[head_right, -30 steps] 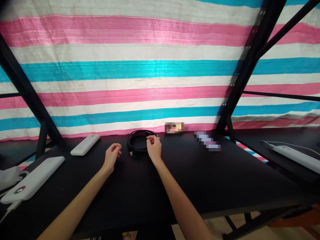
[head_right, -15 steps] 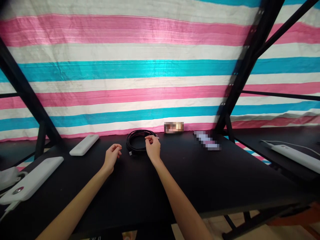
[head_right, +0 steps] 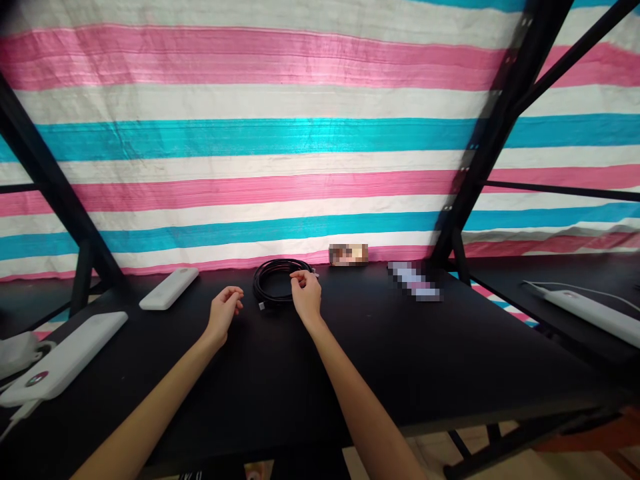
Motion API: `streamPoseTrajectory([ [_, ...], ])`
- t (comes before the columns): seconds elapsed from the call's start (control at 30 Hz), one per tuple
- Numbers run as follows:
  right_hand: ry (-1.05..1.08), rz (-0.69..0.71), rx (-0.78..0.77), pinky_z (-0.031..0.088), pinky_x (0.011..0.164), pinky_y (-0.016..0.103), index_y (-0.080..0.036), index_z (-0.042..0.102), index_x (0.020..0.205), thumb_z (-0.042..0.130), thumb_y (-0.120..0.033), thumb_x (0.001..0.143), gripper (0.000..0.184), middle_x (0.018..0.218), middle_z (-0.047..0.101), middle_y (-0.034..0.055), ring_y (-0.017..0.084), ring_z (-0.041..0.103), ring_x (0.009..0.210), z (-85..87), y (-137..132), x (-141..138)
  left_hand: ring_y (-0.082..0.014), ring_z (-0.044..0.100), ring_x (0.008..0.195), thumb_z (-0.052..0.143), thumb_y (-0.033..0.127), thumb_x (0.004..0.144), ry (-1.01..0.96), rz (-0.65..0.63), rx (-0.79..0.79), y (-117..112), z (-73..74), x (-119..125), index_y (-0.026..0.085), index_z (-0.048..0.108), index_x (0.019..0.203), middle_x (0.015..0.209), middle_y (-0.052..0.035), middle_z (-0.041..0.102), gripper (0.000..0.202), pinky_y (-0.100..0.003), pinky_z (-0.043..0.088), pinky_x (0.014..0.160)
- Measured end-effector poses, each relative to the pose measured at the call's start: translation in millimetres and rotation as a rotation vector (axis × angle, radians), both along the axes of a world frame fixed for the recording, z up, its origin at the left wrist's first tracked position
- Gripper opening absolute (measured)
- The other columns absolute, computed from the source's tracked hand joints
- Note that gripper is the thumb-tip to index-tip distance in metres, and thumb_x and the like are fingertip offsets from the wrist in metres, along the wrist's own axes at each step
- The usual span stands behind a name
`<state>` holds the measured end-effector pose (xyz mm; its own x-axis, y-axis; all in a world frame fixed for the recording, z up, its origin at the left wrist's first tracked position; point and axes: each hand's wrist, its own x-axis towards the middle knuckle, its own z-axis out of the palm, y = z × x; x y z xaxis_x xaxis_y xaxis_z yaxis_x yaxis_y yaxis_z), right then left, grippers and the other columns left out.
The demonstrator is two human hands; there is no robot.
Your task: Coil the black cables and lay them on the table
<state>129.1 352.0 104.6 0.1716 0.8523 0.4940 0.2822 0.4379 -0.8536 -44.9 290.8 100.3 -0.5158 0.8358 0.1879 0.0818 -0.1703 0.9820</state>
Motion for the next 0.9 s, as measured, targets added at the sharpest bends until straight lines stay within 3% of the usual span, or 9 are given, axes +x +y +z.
streamPoseTrajectory([
  [0.67,-0.043,-0.014,-0.020,0.044,0.068,0.032,-0.020,0.065,0.077,0.049,-0.025,0.069,0.018,0.074,0.061,0.0024,0.017,0.053,0.063,-2.1,1.1,0.3,-0.0099,0.037,0.044,0.053,0.036,0.064,0.003,-0.013,-0.007,-0.6,1.1,-1.1,0.020,0.049,0.056,0.047,0.0047,0.042,0.019,-0.022,0.027,0.045],
  [0.9,-0.042,-0.204,-0.119,0.038,0.088,0.046,-0.023,0.068,0.090,0.059,-0.026,0.062,0.030,0.102,0.055,0.0110,0.030,0.051,0.098,-10.6,12.4,12.0,-0.0094,0.039,0.046,0.055,0.028,0.062,0.030,0.014,-0.005,-1.5,2.0,-0.6,0.021,0.042,0.052,0.046,0.0063,0.040,0.018,-0.021,0.029,0.048],
])
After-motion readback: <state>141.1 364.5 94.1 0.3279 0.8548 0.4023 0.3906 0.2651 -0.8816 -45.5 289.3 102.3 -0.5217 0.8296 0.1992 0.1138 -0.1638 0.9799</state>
